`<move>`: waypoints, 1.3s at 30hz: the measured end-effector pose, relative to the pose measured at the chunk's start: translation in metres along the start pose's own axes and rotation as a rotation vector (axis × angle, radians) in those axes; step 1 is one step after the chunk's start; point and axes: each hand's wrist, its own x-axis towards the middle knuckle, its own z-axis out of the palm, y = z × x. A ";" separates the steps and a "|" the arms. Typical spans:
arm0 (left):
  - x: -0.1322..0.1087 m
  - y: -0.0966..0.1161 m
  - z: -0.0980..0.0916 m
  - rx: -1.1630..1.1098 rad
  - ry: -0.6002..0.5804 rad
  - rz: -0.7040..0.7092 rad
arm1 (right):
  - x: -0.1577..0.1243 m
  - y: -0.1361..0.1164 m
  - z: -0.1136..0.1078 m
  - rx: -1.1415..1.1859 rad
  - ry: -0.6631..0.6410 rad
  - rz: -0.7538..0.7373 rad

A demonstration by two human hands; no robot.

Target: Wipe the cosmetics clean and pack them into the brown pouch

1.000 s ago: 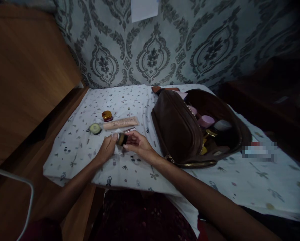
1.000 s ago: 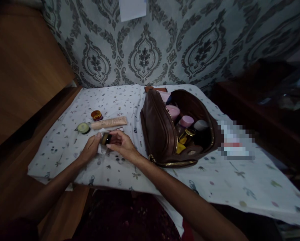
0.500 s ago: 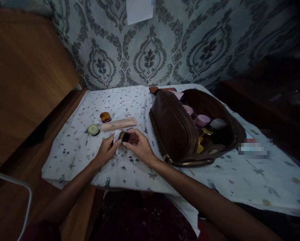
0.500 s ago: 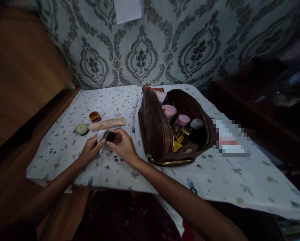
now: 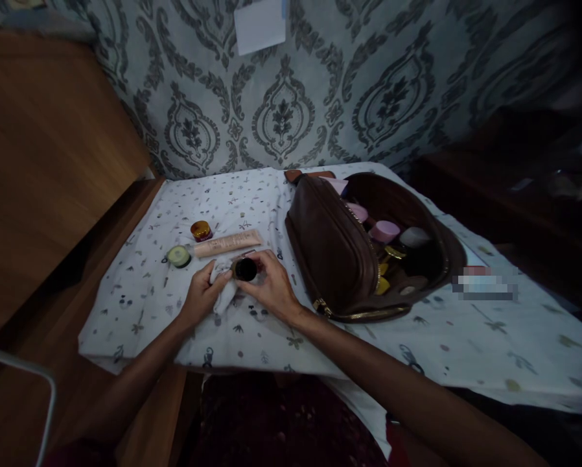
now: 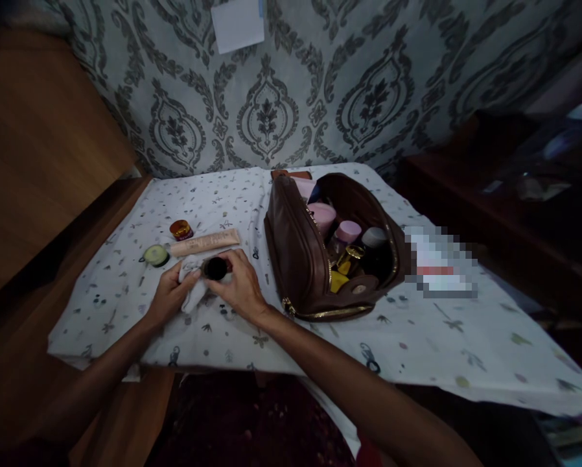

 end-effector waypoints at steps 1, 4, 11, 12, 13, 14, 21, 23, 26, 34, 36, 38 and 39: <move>-0.001 0.000 0.000 0.009 0.026 0.005 | 0.000 -0.001 0.000 0.011 -0.005 0.013; -0.003 -0.001 -0.001 0.051 0.072 0.062 | -0.002 -0.002 0.001 0.019 -0.057 0.080; -0.008 -0.003 0.001 0.271 -0.177 0.508 | -0.003 -0.001 0.000 -0.027 -0.108 0.096; -0.008 -0.003 0.001 0.294 -0.182 0.556 | -0.003 -0.002 0.000 -0.024 -0.118 0.108; -0.008 -0.003 0.000 0.309 -0.167 0.587 | -0.003 -0.003 -0.001 -0.019 -0.130 0.126; -0.008 -0.002 0.000 0.318 -0.137 0.599 | -0.004 -0.005 -0.002 -0.013 -0.145 0.147; -0.008 -0.004 -0.008 0.441 0.062 0.440 | -0.005 -0.027 -0.011 0.008 -0.152 0.202; -0.007 -0.004 -0.008 0.482 0.060 0.412 | -0.006 -0.039 -0.020 0.022 -0.146 0.152; -0.005 -0.004 -0.007 0.516 0.052 0.367 | -0.008 -0.063 -0.045 0.112 -0.130 0.040; 0.001 -0.002 -0.005 0.644 0.080 0.223 | -0.003 -0.118 -0.161 0.157 0.065 -0.020; 0.002 0.000 -0.004 0.671 0.079 0.209 | -0.002 -0.125 -0.187 0.080 0.135 -0.009; 0.004 0.001 -0.003 0.697 0.081 0.181 | -0.002 -0.129 -0.209 -0.031 0.187 -0.020; 0.004 0.002 -0.003 0.709 0.082 0.163 | -0.002 -0.129 -0.218 -0.094 0.222 -0.033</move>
